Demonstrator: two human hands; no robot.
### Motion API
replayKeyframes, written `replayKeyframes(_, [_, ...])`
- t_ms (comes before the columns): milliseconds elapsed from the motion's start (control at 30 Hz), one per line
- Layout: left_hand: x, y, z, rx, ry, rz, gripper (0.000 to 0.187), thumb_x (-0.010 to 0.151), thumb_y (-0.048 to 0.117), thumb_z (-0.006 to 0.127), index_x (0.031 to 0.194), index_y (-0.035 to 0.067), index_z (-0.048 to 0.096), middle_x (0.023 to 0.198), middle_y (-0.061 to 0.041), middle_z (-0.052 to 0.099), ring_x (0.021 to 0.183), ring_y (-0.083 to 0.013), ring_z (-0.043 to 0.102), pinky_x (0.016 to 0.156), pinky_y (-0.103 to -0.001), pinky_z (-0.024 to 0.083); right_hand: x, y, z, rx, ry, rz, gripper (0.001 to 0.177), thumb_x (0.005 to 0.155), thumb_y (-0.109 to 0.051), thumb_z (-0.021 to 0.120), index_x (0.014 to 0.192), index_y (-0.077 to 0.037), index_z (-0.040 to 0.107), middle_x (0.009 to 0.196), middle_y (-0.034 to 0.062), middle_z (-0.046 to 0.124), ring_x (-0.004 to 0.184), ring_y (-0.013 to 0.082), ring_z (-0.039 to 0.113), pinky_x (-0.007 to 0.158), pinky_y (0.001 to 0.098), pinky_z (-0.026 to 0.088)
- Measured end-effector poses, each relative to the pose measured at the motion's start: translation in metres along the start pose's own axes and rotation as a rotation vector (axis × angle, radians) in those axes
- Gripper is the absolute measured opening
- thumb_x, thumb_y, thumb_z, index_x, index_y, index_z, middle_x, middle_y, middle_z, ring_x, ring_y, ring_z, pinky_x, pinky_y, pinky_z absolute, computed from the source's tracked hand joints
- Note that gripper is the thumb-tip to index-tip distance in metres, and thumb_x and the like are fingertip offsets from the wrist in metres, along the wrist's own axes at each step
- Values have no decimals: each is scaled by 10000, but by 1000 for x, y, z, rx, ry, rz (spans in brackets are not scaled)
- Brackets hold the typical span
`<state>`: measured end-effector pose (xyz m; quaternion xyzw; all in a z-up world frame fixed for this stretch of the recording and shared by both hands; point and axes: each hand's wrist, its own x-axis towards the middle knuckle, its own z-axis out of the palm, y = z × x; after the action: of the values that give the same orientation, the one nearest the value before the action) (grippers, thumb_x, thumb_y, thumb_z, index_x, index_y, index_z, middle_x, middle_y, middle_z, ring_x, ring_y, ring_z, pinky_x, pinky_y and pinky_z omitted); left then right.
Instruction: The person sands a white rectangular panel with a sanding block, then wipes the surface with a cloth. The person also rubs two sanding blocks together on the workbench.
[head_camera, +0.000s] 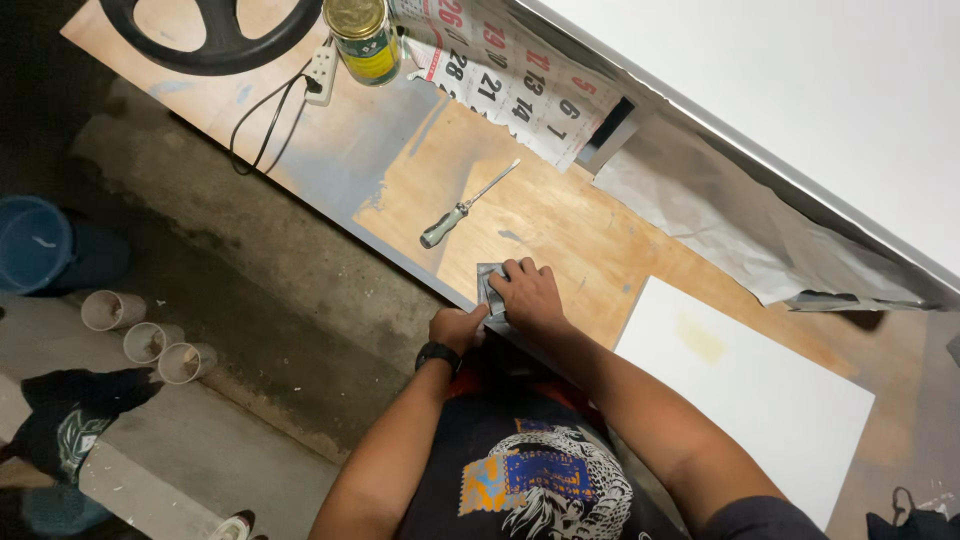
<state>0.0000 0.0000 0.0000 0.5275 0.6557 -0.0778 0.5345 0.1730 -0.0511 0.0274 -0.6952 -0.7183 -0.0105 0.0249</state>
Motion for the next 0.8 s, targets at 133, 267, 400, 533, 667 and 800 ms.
replayKeyframes(133, [23, -15, 11, -7, -10, 16, 876, 706, 897, 776, 1160, 151, 859, 970, -29, 861, 1211, -295, 757, 1059, -416, 585, 4, -9, -18, 25, -60, 61, 203, 1045, -194, 497, 1148, -328, 609, 1186, 11, 548, 1096, 309, 538, 817, 480, 456])
replayKeyframes(267, [1, 1, 3, -24, -28, 33, 774, 793, 818, 731, 1120, 129, 855, 878, -29, 858, 1184, -285, 774, 1024, -414, 585, 3, -6, -6, 9, -48, 42, 201, 1041, -174, 496, 1155, -298, 606, 1182, 19, 541, 1096, 308, 538, 824, 468, 447])
replayKeyframes(400, [11, -10, 12, -62, -15, 33, 648, 829, 754, 727, 1014, 150, 872, 801, 1, 846, 1012, -209, 824, 963, -366, 606, 8, -10, 6, 33, -17, 76, 175, 1041, -182, 506, 1129, -295, 605, 1171, 13, 547, 1090, 294, 538, 826, 458, 452])
replayKeyframes(533, [20, -9, 15, -99, -5, 38, 552, 817, 699, 754, 901, 164, 860, 725, 10, 827, 899, -199, 835, 892, -348, 614, -4, -11, -8, -9, 18, 47, 149, 1038, -167, 516, 1115, -266, 597, 1145, 25, 540, 1050, 302, 548, 792, 459, 439])
replayKeyframes(667, [17, -14, 17, -161, -29, 41, 541, 824, 625, 788, 935, 99, 841, 771, -30, 840, 760, -173, 834, 781, -290, 626, -2, -6, 9, 7, 75, 34, 194, 1021, -172, 521, 1107, -300, 638, 1092, 27, 554, 1025, 299, 560, 763, 446, 455])
replayKeyframes(800, [27, -26, 25, -255, 1, 113, 477, 835, 480, 809, 936, 14, 830, 803, -95, 832, 805, -210, 823, 763, -319, 618, 7, 18, -45, 401, -98, 264, 236, 1046, -176, 525, 1134, -262, 727, 1017, 63, 646, 1031, 348, 695, 831, 444, 589])
